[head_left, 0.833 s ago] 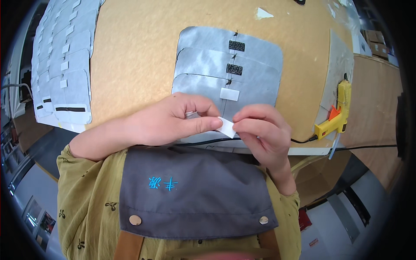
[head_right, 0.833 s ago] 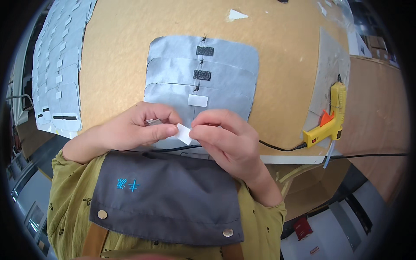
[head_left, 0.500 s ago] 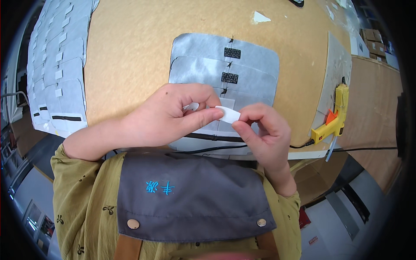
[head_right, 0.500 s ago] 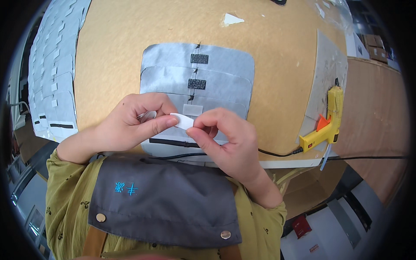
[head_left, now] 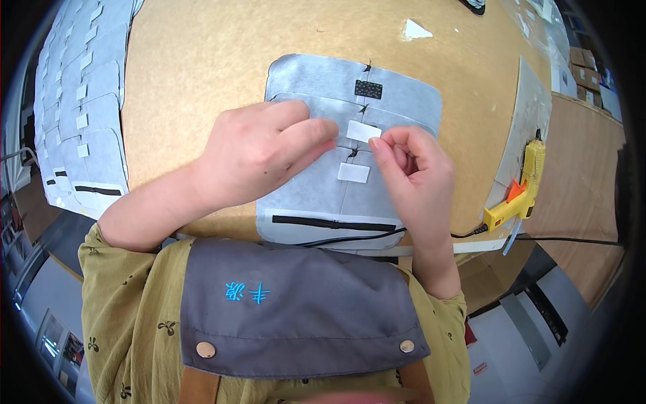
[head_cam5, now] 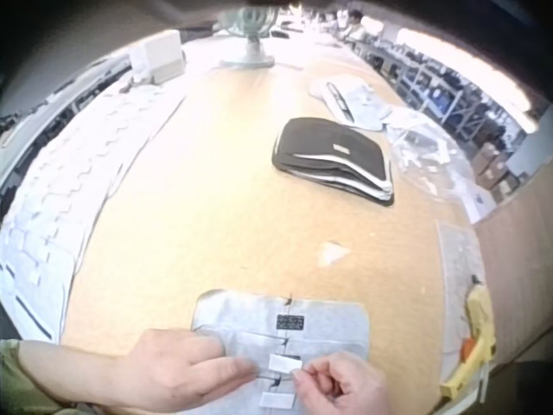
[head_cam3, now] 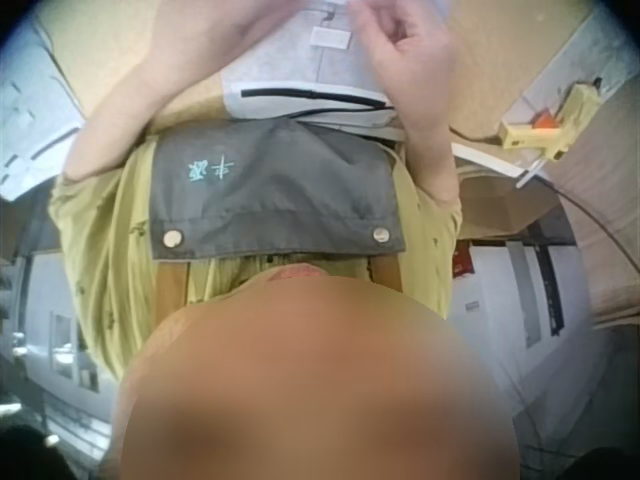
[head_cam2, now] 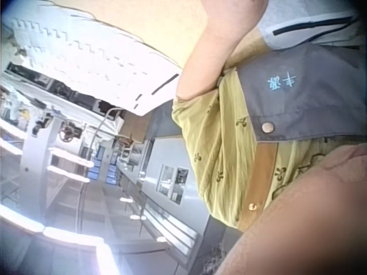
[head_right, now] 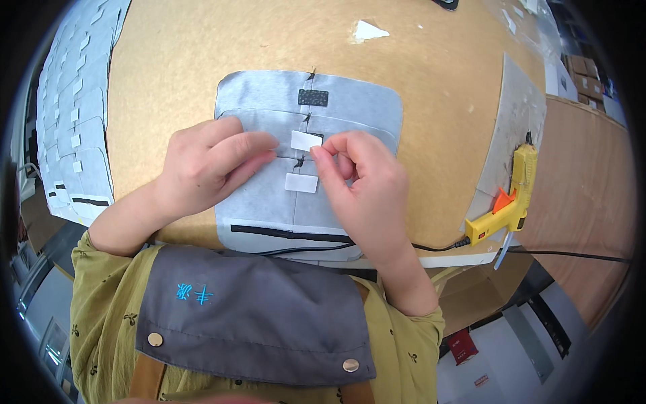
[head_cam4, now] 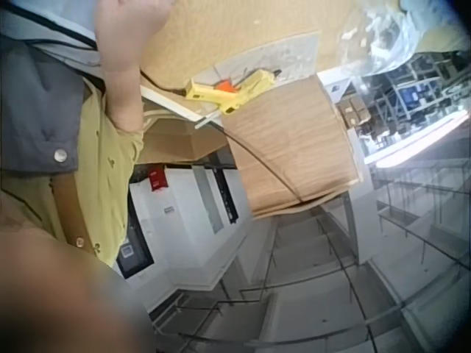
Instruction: Glue components and attach small patches to soft wallet panels using a hot glue gun.
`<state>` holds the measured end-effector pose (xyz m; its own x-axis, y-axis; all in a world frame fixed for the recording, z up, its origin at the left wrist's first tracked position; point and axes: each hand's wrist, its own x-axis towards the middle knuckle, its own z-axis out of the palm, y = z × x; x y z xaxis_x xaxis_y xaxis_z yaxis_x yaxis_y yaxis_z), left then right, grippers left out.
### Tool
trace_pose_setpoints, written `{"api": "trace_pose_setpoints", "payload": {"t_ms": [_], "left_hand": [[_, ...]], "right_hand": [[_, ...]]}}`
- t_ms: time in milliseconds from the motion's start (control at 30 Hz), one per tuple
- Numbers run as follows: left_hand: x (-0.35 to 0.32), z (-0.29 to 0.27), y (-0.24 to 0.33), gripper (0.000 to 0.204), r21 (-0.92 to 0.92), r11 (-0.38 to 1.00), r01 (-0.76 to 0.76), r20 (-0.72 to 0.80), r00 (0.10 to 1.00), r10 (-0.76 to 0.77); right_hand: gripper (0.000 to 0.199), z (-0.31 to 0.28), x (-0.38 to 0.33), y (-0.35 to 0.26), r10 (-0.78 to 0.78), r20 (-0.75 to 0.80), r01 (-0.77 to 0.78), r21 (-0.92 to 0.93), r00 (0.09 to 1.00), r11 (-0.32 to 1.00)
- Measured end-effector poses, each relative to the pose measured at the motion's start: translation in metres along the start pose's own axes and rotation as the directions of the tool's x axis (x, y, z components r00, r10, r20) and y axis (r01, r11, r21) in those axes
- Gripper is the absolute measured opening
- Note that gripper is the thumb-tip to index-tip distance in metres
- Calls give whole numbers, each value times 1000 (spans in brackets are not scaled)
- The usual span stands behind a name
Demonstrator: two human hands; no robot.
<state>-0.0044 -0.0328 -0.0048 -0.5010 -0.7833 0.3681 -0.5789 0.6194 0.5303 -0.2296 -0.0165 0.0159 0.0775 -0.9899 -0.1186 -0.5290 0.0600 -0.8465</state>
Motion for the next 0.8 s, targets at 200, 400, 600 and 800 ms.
{"api": "trace_pose_setpoints", "payload": {"t_ms": [200,400,600,800], "left_hand": [[-1,4,-1,37,103,991,-90,14,996,89],[-1,6,0,49,221,966,-138,59,990,128],[0,3,0,51,234,962,-139,95,988,119],[-3,1,0,56,259,944,-202,123,977,175]], "right_hand": [[13,0,1,3,-20,0,20,-23,1000,1000],[12,-1,0,5,-41,-3,41,-67,999,997],[20,-6,-13,15,-67,-82,53,-163,994,985],[45,-7,-21,26,-420,52,407,-375,906,833]]}}
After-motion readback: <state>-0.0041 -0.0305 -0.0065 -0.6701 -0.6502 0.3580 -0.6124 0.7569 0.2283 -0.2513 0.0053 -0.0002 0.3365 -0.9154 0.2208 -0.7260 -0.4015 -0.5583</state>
